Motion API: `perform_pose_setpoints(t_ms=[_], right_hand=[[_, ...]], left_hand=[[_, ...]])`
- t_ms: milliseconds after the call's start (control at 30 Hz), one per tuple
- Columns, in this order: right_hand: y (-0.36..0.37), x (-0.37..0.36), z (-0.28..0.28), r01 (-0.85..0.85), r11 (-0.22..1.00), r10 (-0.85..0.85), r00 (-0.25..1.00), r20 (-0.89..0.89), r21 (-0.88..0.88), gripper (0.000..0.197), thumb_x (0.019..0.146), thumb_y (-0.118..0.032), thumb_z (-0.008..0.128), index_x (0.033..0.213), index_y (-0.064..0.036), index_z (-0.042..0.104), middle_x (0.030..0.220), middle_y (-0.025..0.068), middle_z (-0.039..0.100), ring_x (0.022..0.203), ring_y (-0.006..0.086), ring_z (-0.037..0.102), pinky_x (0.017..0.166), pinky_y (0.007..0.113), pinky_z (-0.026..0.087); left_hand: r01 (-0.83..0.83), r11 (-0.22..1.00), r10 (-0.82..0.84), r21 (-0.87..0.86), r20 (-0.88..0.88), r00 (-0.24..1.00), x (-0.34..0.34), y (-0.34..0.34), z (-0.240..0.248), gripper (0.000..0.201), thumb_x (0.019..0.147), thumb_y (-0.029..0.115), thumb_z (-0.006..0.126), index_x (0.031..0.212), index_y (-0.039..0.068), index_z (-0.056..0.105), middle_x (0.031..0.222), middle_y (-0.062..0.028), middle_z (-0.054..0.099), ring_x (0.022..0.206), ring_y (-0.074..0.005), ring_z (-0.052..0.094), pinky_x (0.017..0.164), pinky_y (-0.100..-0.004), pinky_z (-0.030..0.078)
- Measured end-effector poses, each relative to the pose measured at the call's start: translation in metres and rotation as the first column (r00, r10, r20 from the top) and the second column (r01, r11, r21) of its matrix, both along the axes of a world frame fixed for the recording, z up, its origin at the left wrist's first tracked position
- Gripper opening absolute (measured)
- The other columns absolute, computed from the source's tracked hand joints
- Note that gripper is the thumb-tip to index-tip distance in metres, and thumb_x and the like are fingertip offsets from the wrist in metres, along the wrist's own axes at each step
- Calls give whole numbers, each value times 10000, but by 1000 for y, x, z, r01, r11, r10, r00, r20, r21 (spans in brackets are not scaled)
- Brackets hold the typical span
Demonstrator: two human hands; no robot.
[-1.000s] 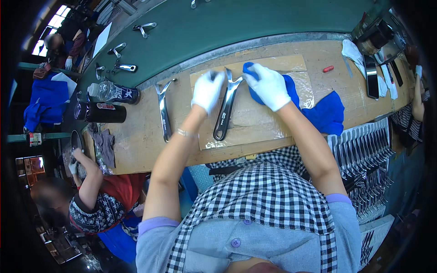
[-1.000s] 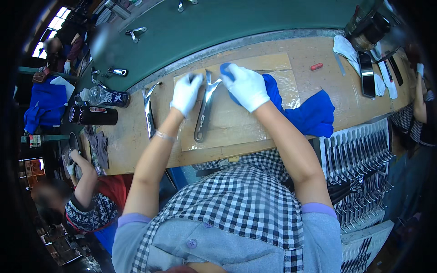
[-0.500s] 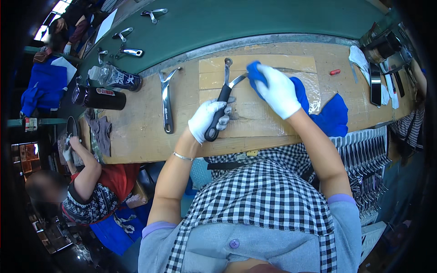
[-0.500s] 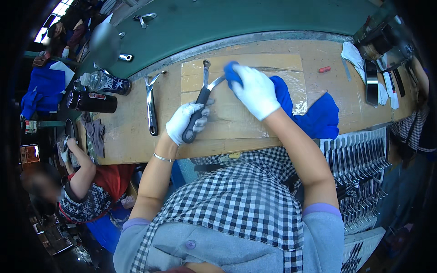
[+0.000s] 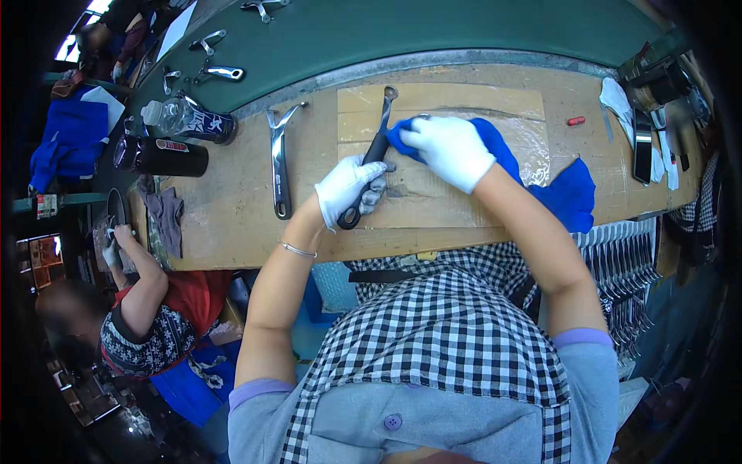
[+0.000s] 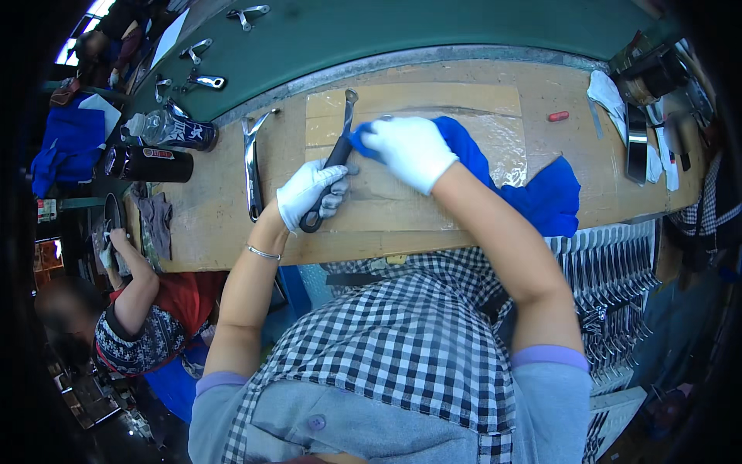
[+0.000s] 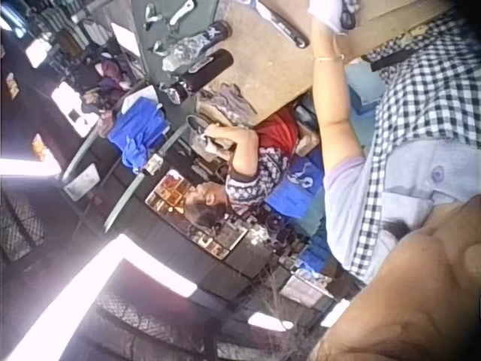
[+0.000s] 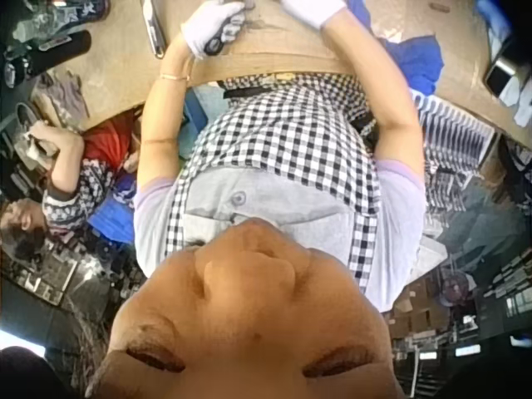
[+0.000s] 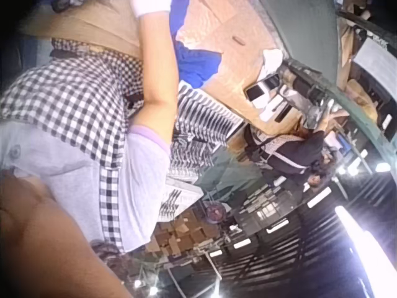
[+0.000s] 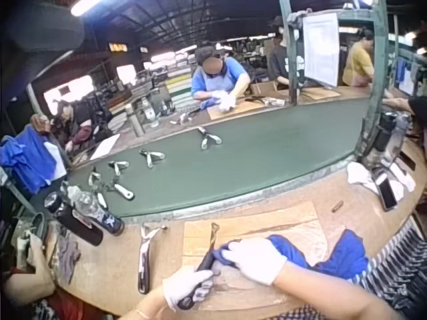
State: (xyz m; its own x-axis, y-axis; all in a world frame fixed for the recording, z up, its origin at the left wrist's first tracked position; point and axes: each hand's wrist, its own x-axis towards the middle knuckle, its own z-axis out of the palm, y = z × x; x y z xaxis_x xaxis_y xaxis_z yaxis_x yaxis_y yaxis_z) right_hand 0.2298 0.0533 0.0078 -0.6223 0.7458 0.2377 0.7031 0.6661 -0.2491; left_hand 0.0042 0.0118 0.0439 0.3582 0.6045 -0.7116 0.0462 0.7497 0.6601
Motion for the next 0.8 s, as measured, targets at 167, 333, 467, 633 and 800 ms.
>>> perform_pose_setpoints(t_ms=[167,333,467,633,800], right_hand=[[7,7,34,246,918,-285,955,-86,-311,278,929,-266,609,1151,-143,722,1073,130,717,1005,346,694,852,466,553],[9,-40,31,229,834,-390,888,-242,-501,264,911,-293,635,1097,-105,626,1057,185,726,1008,400,688,866,512,536],[13,-44,20,221,801,-391,897,-206,-556,238,908,-304,644,1060,-122,627,1016,176,736,966,417,693,829,530,541],[15,-40,14,260,819,-421,878,-229,-511,304,910,-333,651,1105,-109,587,986,215,729,933,437,694,814,541,541],[6,-47,14,327,822,-482,836,-262,-467,357,887,-359,716,1099,-106,579,966,194,726,916,417,705,789,513,554]], left_hand=[[4,1000,-4,18,-10,1000,1,1,3,272,1047,238,592,1223,33,560,729,45,471,537,-56,414,456,-221,343],[18,999,-13,51,-94,995,3,2,0,203,1039,254,607,1055,56,564,700,40,478,519,-70,428,454,-240,363],[103,977,-62,187,-216,974,6,-1,1,229,1024,287,612,941,85,541,660,40,486,496,-90,459,449,-263,390],[84,985,-51,149,-213,976,8,1,4,213,1018,258,594,932,67,558,651,-8,536,471,-125,505,440,-291,418],[62,987,-35,148,-179,983,7,-3,0,174,1028,221,590,934,89,528,644,15,492,483,-108,465,444,-280,406]])
